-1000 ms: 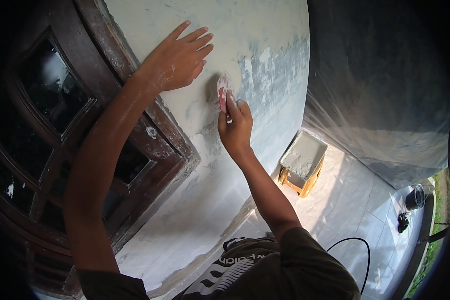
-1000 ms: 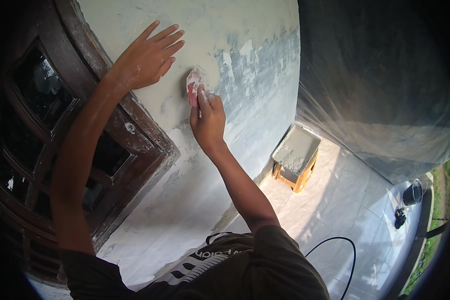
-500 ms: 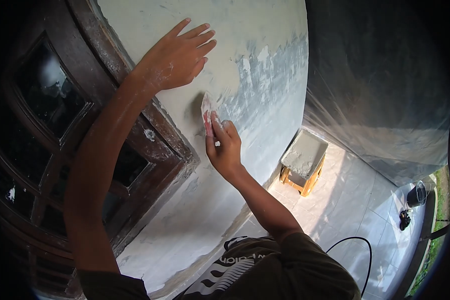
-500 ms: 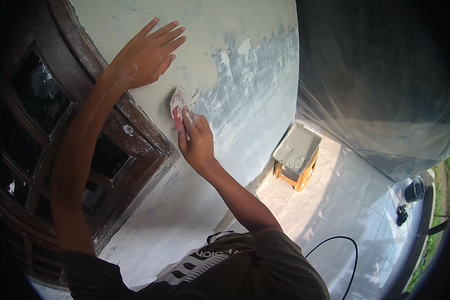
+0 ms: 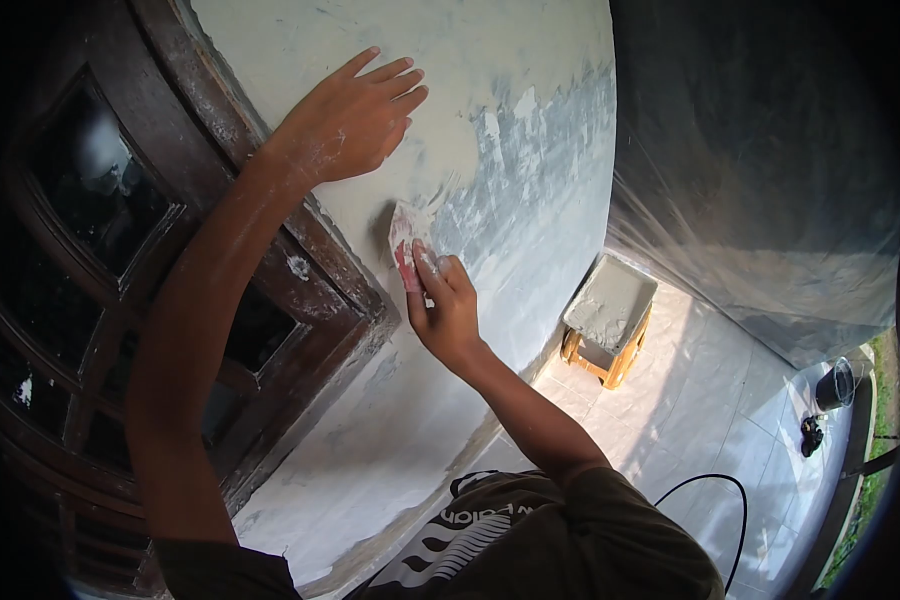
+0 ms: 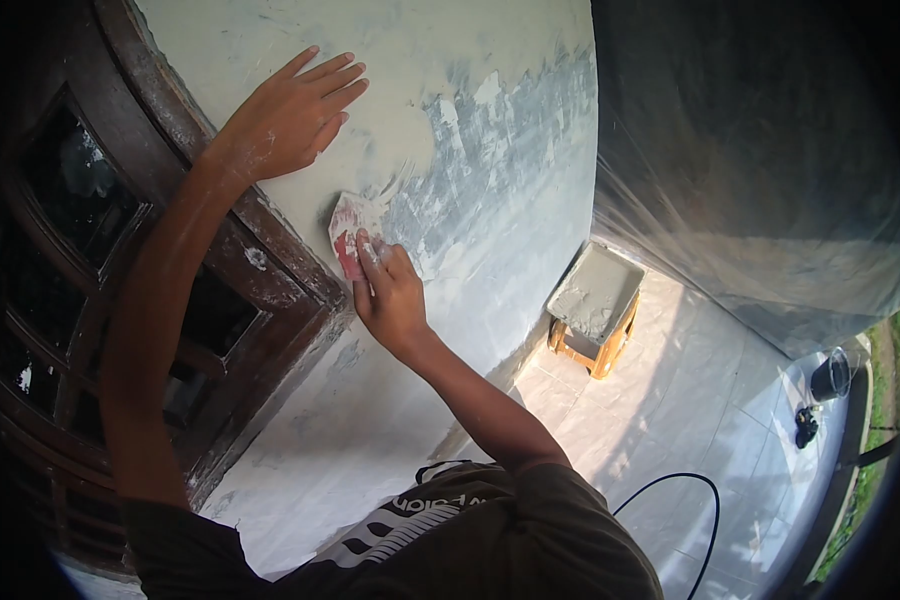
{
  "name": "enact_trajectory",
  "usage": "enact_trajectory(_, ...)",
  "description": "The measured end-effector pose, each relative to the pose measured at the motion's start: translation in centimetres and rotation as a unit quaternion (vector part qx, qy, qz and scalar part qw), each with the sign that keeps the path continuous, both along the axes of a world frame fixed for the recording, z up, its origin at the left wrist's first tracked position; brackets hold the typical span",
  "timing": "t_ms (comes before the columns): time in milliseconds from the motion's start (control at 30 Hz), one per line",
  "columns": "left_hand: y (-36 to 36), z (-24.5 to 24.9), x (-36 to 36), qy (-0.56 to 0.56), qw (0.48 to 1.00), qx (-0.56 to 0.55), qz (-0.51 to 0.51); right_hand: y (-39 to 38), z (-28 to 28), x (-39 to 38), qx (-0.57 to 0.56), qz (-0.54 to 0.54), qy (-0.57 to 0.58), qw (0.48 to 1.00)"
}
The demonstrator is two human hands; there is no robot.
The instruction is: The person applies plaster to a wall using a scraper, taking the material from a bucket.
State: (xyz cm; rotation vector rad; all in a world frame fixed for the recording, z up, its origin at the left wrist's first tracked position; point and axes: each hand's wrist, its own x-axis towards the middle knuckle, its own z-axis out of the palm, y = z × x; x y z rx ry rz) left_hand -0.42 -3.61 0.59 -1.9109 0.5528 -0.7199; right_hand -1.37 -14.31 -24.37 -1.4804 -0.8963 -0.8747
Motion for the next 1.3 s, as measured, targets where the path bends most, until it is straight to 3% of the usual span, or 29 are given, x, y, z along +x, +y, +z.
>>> enact_trajectory(100,0.1,0.1,-0.3,0.001,1.000,0.002,0.001,-0.9,2.0,4.0,0.027,-0.030,0.099,0.994)
enact_trajectory(233,-0.2,0.2,-0.7,0.019,0.999,-0.031,-0.007,0.5,1.0,7.9,0.007,-0.114,0.065,0.991)
enact_trajectory(300,-0.4,0.2,-0.8,0.041,0.998,-0.056,-0.003,1.7,-0.3,5.9,-0.028,-0.070,0.092,0.993)
enact_trajectory(367,-0.3,0.1,-0.7,0.036,0.998,-0.053,-0.012,2.8,-2.1,2.4,0.007,-0.094,0.000,0.996)
enact_trajectory(433,-0.2,-0.1,-0.5,0.040,0.997,-0.058,-0.014,2.6,-3.3,-1.5,0.027,-0.009,-0.002,1.000)
enact_trajectory(533,0.1,-0.1,-0.5,0.029,0.998,-0.043,-0.019,0.6,-2.3,-2.6,0.058,0.028,0.008,0.998)
enact_trajectory(667,0.2,-0.4,-0.8,0.015,0.999,-0.025,-0.024,-0.7,1.4,3.6,0.103,-0.033,0.073,0.991)
enact_trajectory(767,0.0,-0.4,-0.9,0.017,0.999,-0.027,-0.020,0.5,1.7,7.4,0.041,-0.091,0.080,0.992)
enact_trajectory(933,-0.6,-0.1,-0.6,0.042,0.997,-0.060,-0.022,3.5,-1.6,0.9,0.006,-0.046,0.022,0.999)
enact_trajectory(1100,-0.5,-0.4,-0.4,0.048,0.997,-0.061,-0.026,1.1,-1.6,-3.7,0.068,0.026,0.021,0.997)
enact_trajectory(1167,-0.3,-0.5,-0.4,0.015,0.999,-0.017,-0.035,-0.3,0.3,-1.0,0.059,0.008,0.095,0.994)
enact_trajectory(1233,-0.5,-0.5,-0.7,0.030,0.998,-0.041,-0.027,0.1,1.6,3.8,0.139,-0.059,0.066,0.986)
enact_trajectory(1300,-0.6,-0.2,-1.0,0.043,0.997,-0.062,-0.020,0.8,2.2,7.2,0.104,-0.090,0.072,0.988)
